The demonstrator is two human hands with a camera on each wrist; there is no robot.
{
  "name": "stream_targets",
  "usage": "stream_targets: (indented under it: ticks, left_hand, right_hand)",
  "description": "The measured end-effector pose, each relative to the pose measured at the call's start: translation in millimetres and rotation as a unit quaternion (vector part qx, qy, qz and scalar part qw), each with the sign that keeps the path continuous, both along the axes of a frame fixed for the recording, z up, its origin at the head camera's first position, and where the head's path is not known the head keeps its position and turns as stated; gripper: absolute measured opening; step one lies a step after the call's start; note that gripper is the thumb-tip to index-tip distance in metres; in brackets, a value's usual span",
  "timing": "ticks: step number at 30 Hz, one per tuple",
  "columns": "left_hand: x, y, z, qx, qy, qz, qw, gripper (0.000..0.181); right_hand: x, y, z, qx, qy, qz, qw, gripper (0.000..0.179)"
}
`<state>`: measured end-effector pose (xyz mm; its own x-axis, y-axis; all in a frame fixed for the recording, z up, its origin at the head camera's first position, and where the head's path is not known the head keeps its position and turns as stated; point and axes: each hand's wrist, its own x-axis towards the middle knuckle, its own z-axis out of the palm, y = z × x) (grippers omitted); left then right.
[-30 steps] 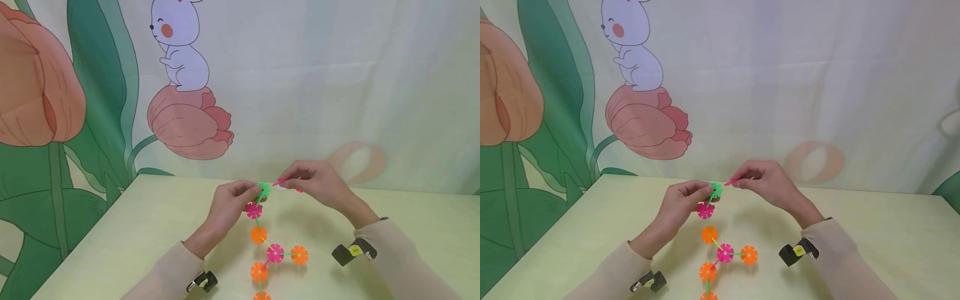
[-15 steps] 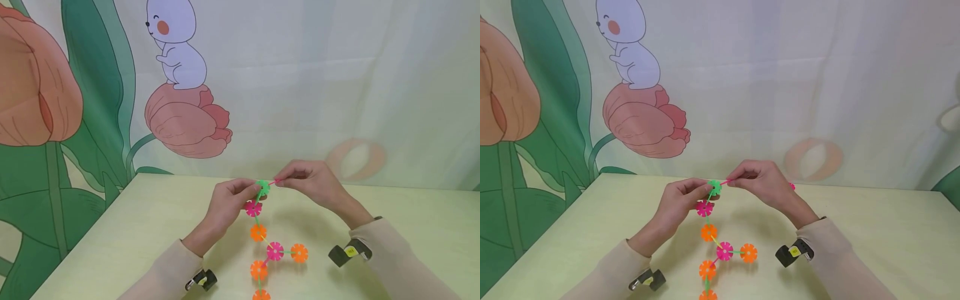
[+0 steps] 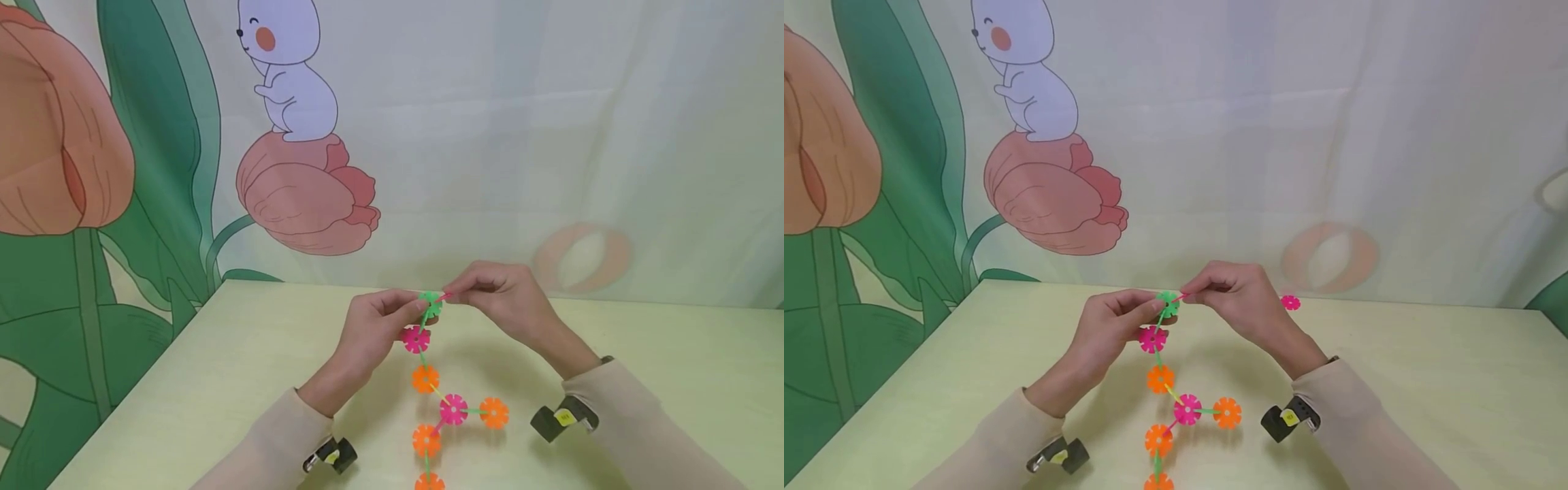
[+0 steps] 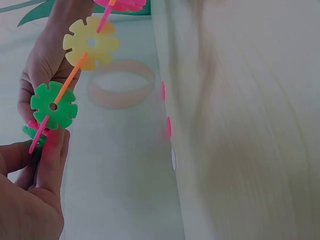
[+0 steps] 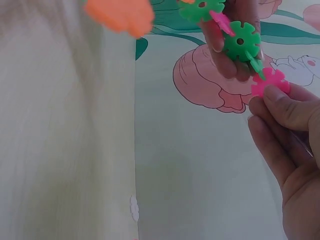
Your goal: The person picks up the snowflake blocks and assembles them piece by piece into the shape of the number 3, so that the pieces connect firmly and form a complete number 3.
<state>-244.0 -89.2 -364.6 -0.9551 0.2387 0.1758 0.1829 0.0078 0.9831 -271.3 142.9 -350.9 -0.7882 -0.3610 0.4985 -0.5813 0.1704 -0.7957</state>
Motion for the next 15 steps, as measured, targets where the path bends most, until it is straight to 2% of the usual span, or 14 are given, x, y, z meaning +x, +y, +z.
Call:
stream_targets:
  ticks: [5,11,15]
  left_hand:
    - [-1.5,-1.1,-1.0,0.001,-0.004,-0.004,1.0000,0.020]
    - [-2.9,-1.4,-0.9,0.016,-0.011,-0.019,0.9996,0.024]
    - [-2.7,-0.7,-1.0,0.023,-0.024,-0.038,0.9987,0.026]
  right_hand:
    - [0.8,-0.6,2.0,0.008,-0.018,-0.002,0.9998,0.014]
    - [2.0,-0.4,4.0,0.041,-0.045,-0.017,0.9980,0.014]
    - [3.3,-1.2,4.4,0.058,-0.031,-0.015,0.9977,0.015]
